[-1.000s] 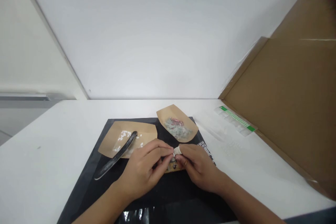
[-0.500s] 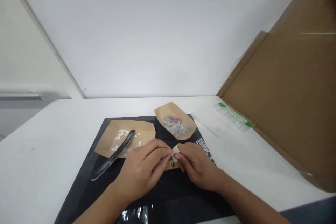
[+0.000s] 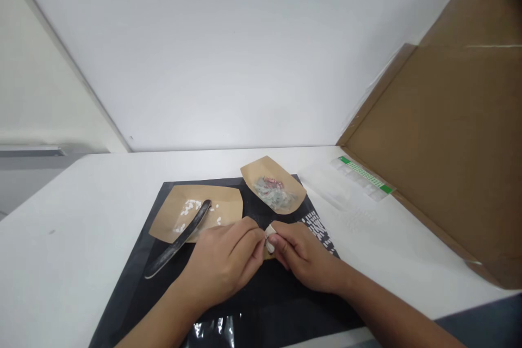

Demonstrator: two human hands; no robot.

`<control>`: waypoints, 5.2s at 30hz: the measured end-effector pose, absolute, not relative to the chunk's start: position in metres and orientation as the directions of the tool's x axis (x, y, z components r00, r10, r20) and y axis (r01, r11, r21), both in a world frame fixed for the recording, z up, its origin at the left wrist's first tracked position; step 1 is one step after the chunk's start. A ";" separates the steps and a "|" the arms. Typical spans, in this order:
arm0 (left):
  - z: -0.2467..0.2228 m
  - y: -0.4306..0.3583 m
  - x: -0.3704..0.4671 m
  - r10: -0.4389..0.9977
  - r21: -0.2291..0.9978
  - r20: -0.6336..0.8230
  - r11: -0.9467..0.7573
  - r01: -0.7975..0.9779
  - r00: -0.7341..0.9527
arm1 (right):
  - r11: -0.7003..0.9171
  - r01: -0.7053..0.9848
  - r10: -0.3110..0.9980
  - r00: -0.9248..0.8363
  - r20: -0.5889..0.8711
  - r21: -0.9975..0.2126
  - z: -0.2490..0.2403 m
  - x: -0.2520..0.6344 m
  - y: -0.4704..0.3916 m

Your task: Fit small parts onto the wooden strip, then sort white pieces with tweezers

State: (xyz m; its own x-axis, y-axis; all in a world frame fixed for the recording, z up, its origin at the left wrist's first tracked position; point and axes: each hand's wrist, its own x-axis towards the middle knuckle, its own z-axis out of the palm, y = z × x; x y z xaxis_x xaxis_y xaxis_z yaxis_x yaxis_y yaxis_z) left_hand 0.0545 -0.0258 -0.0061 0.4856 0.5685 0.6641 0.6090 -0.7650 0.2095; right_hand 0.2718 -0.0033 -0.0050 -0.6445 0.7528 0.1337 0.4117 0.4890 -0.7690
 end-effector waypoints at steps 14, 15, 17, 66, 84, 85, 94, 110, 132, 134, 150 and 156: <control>-0.010 -0.027 0.060 0.656 0.460 0.674 -0.733 0.501 0.341 | 0.379 0.341 0.736 -0.675 0.057 -0.860 0.000 0.269 -0.005; -0.012 -0.027 0.060 0.658 0.470 0.678 -0.731 0.494 0.329 | 0.376 0.338 0.735 -0.676 0.055 -0.863 0.000 0.269 -0.005; -0.015 -0.026 0.061 0.655 0.475 0.689 -0.731 0.490 0.310 | 0.366 0.338 0.736 -0.675 0.047 -0.867 -0.001 0.269 -0.004; -0.005 -0.032 0.067 0.785 0.714 0.581 -0.619 0.327 0.215 | 0.128 0.226 0.750 -0.660 -0.055 -0.966 0.003 0.275 -0.002; -0.006 -0.026 0.061 0.641 0.515 0.700 -0.759 0.397 0.316 | 0.339 0.353 0.772 -0.634 0.043 -0.872 0.005 0.273 -0.004; -0.008 -0.026 0.060 0.619 0.479 0.713 -0.773 0.417 0.329 | 0.373 0.364 0.779 -0.623 0.075 -0.853 0.003 0.272 -0.005; -0.013 -0.028 0.052 0.567 0.274 0.692 -0.779 0.564 0.447 | 0.457 0.375 0.804 -0.563 0.194 -0.807 -0.005 0.270 -0.007; -0.009 -0.024 0.058 0.748 0.683 0.627 -0.663 0.308 0.219 | 0.797 0.543 0.577 -0.554 0.600 -0.265 -0.014 0.274 0.005; -0.003 -0.021 0.052 0.669 0.612 0.647 -0.742 0.273 0.367 | 0.727 0.282 0.632 -0.633 0.447 -0.626 0.004 0.277 0.001; -0.004 -0.021 0.052 0.672 0.616 0.643 -0.739 0.274 0.366 | 0.704 0.276 0.647 -0.629 0.430 -0.655 0.002 0.277 0.001; -0.008 -0.026 0.055 0.771 0.702 0.583 -0.636 0.319 0.255 | 0.808 0.558 0.531 -0.554 0.641 -0.187 -0.011 0.278 0.002; -0.008 -0.025 0.058 0.816 0.748 0.538 -0.578 0.325 0.213 | 0.801 0.585 0.482 -0.506 0.716 -0.126 -0.008 0.276 0.000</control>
State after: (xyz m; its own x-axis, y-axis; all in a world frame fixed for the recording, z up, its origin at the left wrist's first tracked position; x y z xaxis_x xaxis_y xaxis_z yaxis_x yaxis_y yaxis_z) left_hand 0.0584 -0.0252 -0.0083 0.2128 0.8157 0.5379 0.3254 -0.5783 0.7481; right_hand 0.2755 0.0005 -0.0076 -0.5056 0.4819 0.7156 0.5849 0.8012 -0.1263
